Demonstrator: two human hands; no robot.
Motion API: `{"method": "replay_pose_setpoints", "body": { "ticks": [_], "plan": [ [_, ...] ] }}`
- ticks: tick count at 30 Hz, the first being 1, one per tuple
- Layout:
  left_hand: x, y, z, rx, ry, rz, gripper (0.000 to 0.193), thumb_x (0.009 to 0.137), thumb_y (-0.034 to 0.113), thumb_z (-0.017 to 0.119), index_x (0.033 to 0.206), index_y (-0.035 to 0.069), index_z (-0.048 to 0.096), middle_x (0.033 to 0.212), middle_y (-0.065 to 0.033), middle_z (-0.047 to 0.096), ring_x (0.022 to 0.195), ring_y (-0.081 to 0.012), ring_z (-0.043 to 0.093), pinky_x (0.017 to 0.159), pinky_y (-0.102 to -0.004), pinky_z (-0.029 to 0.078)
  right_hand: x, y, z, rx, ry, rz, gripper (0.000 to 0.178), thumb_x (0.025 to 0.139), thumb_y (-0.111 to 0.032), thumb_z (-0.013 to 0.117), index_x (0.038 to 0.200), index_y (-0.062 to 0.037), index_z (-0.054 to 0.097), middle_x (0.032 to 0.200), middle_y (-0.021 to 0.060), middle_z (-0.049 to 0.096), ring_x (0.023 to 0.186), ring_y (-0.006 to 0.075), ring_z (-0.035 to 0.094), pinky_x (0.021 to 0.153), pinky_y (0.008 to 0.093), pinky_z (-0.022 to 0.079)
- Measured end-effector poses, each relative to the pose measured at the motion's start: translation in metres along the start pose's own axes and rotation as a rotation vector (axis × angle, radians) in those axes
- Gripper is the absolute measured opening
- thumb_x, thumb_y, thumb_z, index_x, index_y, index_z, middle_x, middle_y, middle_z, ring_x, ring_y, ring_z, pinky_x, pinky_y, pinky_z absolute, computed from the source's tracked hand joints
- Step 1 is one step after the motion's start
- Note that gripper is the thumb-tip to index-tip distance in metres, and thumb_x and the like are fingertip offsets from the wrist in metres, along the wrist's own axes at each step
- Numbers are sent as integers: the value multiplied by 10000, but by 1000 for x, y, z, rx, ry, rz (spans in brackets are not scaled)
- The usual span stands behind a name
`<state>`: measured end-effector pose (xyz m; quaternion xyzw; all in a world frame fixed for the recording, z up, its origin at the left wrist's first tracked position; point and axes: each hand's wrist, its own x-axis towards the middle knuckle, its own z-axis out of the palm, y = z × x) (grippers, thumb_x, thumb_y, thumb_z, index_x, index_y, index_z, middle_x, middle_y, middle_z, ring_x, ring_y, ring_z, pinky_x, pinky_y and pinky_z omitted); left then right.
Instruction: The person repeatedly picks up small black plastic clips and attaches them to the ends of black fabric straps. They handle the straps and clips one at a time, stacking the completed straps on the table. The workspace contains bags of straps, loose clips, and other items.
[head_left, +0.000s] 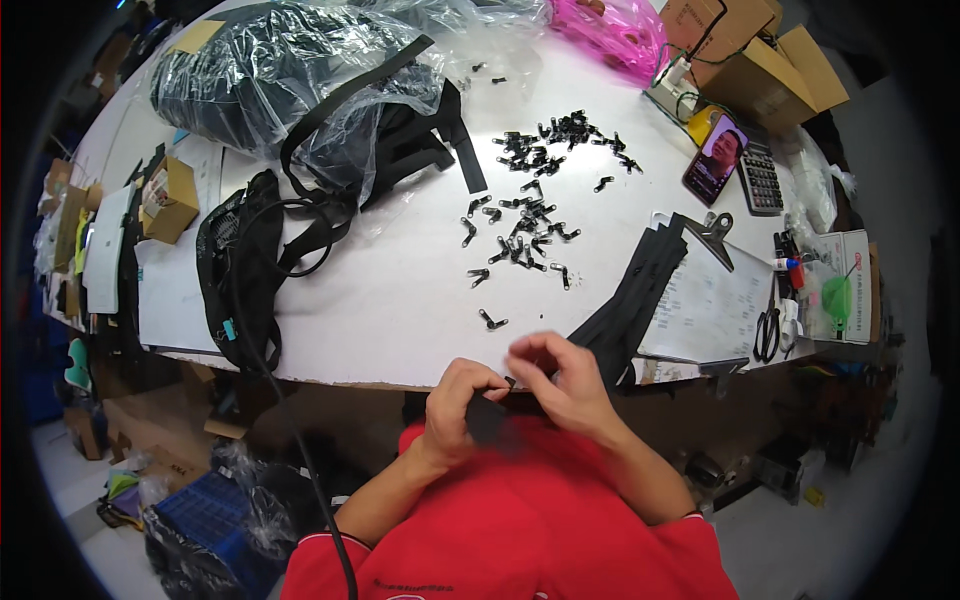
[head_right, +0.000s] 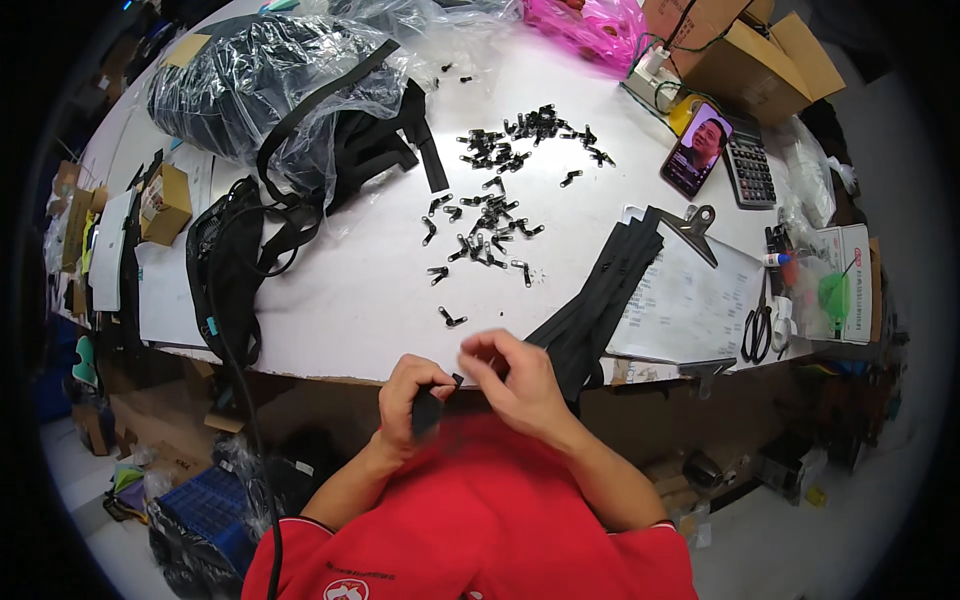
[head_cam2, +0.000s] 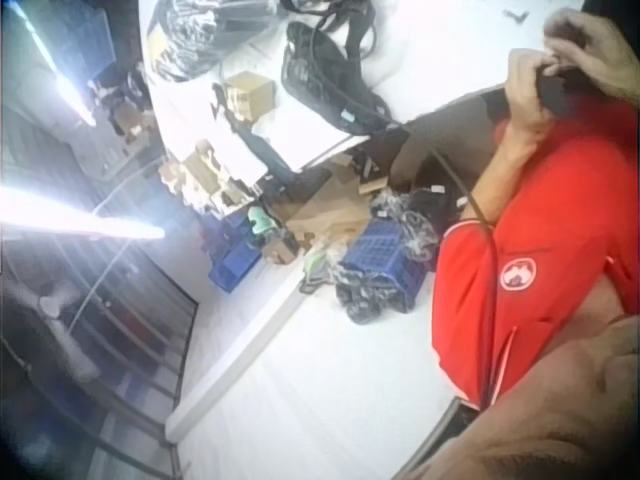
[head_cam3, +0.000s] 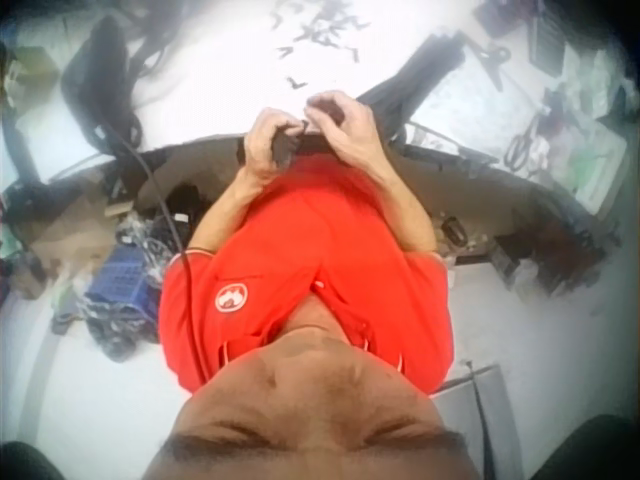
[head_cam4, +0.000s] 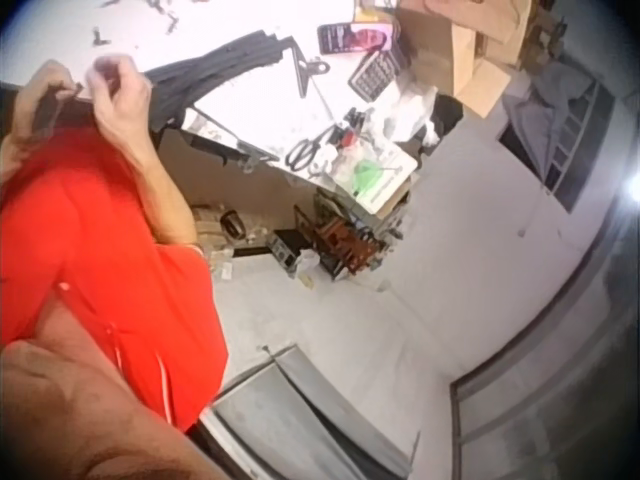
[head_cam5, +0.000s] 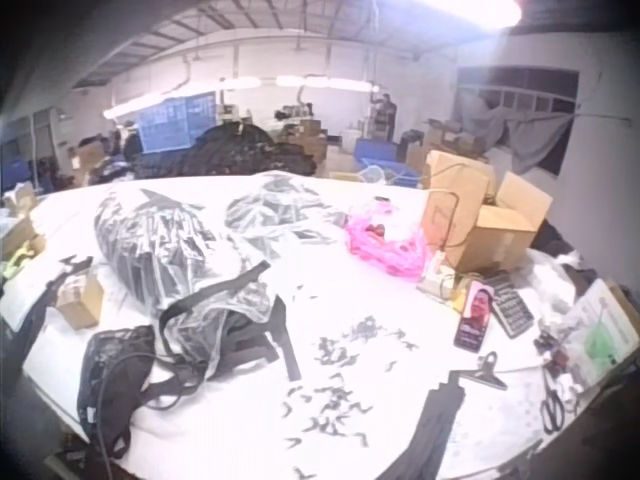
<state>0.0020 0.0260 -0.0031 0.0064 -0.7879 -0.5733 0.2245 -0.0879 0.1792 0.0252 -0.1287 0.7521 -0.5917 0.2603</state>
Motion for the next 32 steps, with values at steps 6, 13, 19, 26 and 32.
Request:
{"method": "replay_pose_setpoints", "body": {
  "ticks": [6,13,19,26,32],
  "plan": [
    [5,10,-10,-81,-50,-29,214,768,-42,742,969,28,717,842,-78,661,752,-224,629,662,-316,508,53,19,16,-784,51,-564,177,793,-107,712,964,-86,673,887,42,601,871,242,561,782,381,402],
    [10,2,-21,-219,-95,-246,144,836,-28,727,974,14,728,890,-80,694,806,-171,644,752,-278,502,32,5,-8,5,0,-22,119,937,-78,636,1044,-33,663,932,28,682,810,86,614,686,257,478],
    [8,7,-7,-513,-62,-504,125,883,-7,702,1008,-2,702,944,-66,709,867,-118,658,773,-255,524,-7,-12,-19,269,-94,120,172,939,-72,659,1097,-3,665,908,41,701,812,82,639,714,217,511],
    [7,13,-2,-531,-42,-474,177,901,-12,690,1072,-11,640,973,-72,695,882,-112,662,781,-243,540,-12,-21,-18,-239,43,-356,180,786,-53,805,947,-36,726,878,81,674,667,138,629,562,255,484],
    [6,16,-3,-514,-69,-473,195,906,-16,685,1090,-11,621,989,-79,688,890,-121,665,789,-244,546,-14,-15,-18,-245,50,-360,208,777,-49,815,970,-58,739,874,63,653,665,123,613,559,246,485]
  ]
}}
